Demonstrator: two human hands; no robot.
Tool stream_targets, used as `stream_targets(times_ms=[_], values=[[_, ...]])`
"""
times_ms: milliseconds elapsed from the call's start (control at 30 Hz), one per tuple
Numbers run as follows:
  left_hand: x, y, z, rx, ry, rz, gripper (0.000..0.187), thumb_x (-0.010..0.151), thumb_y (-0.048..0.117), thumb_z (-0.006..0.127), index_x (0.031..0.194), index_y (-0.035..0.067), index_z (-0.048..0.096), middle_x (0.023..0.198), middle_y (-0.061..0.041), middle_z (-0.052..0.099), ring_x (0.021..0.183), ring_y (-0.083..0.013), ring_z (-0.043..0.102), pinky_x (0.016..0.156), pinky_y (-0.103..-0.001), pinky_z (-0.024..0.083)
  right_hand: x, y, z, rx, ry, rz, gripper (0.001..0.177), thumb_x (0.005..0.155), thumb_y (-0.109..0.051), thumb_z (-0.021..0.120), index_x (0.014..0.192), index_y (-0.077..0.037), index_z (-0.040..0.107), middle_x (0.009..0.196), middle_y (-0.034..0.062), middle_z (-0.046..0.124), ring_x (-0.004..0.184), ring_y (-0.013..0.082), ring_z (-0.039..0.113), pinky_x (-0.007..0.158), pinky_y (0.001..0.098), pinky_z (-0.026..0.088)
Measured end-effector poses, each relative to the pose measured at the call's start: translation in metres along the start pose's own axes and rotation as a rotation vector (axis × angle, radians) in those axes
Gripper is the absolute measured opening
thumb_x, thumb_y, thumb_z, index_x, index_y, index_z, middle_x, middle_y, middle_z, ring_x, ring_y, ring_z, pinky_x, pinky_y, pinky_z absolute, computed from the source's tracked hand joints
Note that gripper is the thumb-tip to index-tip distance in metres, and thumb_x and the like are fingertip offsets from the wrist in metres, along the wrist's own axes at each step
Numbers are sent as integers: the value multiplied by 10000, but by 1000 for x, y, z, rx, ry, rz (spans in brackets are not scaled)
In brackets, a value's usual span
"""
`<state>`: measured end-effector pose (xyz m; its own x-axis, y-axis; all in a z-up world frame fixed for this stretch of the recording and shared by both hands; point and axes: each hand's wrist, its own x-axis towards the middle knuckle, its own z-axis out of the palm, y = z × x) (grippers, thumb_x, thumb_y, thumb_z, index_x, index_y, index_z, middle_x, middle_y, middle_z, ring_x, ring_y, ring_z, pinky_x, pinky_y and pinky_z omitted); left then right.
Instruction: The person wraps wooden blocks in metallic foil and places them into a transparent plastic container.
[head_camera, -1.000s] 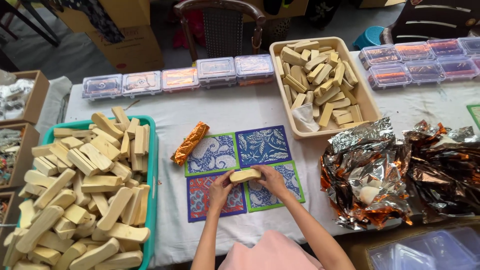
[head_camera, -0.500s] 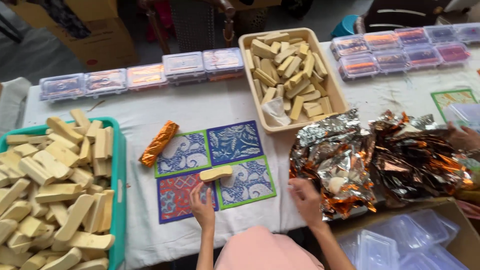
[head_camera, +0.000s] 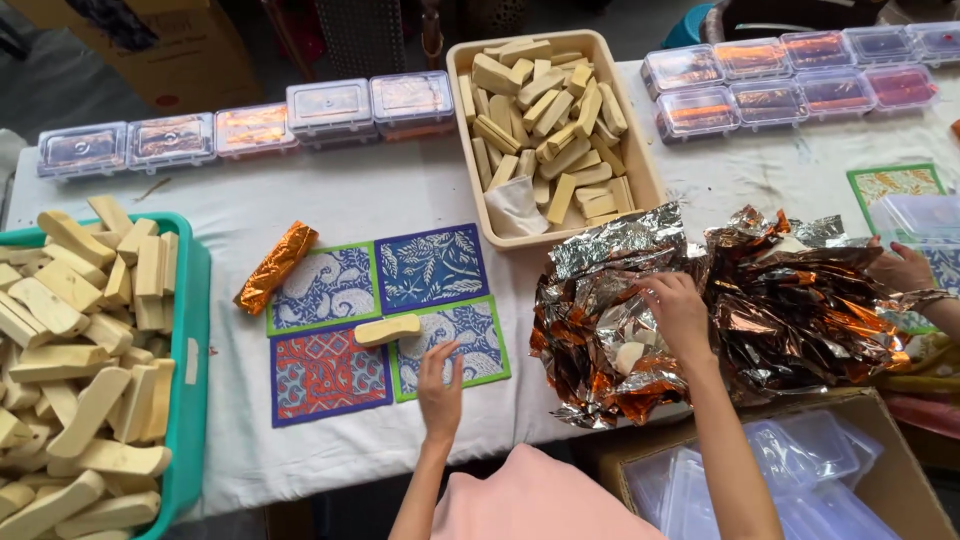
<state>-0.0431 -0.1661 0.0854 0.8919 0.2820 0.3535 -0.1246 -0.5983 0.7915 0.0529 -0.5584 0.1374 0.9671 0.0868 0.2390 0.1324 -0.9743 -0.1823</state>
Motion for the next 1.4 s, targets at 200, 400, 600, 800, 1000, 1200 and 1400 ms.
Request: stream_targets(times_ms=[200,400,600,800,1000,1200,1400], values=[[-7,59,29,-149,-133,108,278,924,56,698,1198,106,705,1200,-84,698,1064,-275,712,866,-366,586,17,21,21,-171,-77,-121,309,866,-146,753,1174,-162,731,1160,13,694,1143,235,639,1050,418,457],[-29,73,40,-180,-173,-42,269,924,43,690,1179,123,720,1165,-54,714,980,-237,738,813,-354,601,20,42,15,-122,-163,-52,366,837,-280,811,1164,-149,715,1126,49,691,1053,224,657,1039,441,456],[-29,83,51,-162,-179,24,264,942,43,681,1193,119,708,1177,-47,709,989,-220,733,803,-331,604,23,44,22,134,-209,122,346,883,-279,782,1216,-198,728,1037,-16,767,898,140,704,950,383,442],[-33,83,48,-160,-179,9,266,944,40,677,1195,121,714,1172,-43,716,989,-217,733,801,-323,608,30,49,24,14,-174,26,270,849,-280,810,1105,-205,770,1027,-7,730,908,155,666,867,359,452],[-36,84,48,-150,-169,-9,259,943,38,681,1188,119,711,1161,-45,715,965,-214,730,793,-324,602,37,46,28,-74,-155,13,220,811,-251,838,1007,-172,776,1048,14,678,995,184,637,891,366,469],[-39,80,45,-144,-171,-58,272,933,26,676,1186,123,711,1163,-42,720,933,-210,736,780,-322,602,30,41,13,50,-76,-44,133,826,-200,835,936,-163,770,995,10,680,911,207,660,894,409,500],[-40,76,46,-157,-163,-53,265,937,23,673,1182,117,710,1175,-46,715,962,-212,741,800,-318,617,25,51,37,145,11,0,172,924,-220,810,1027,-99,743,1011,28,694,867,200,668,839,330,557]])
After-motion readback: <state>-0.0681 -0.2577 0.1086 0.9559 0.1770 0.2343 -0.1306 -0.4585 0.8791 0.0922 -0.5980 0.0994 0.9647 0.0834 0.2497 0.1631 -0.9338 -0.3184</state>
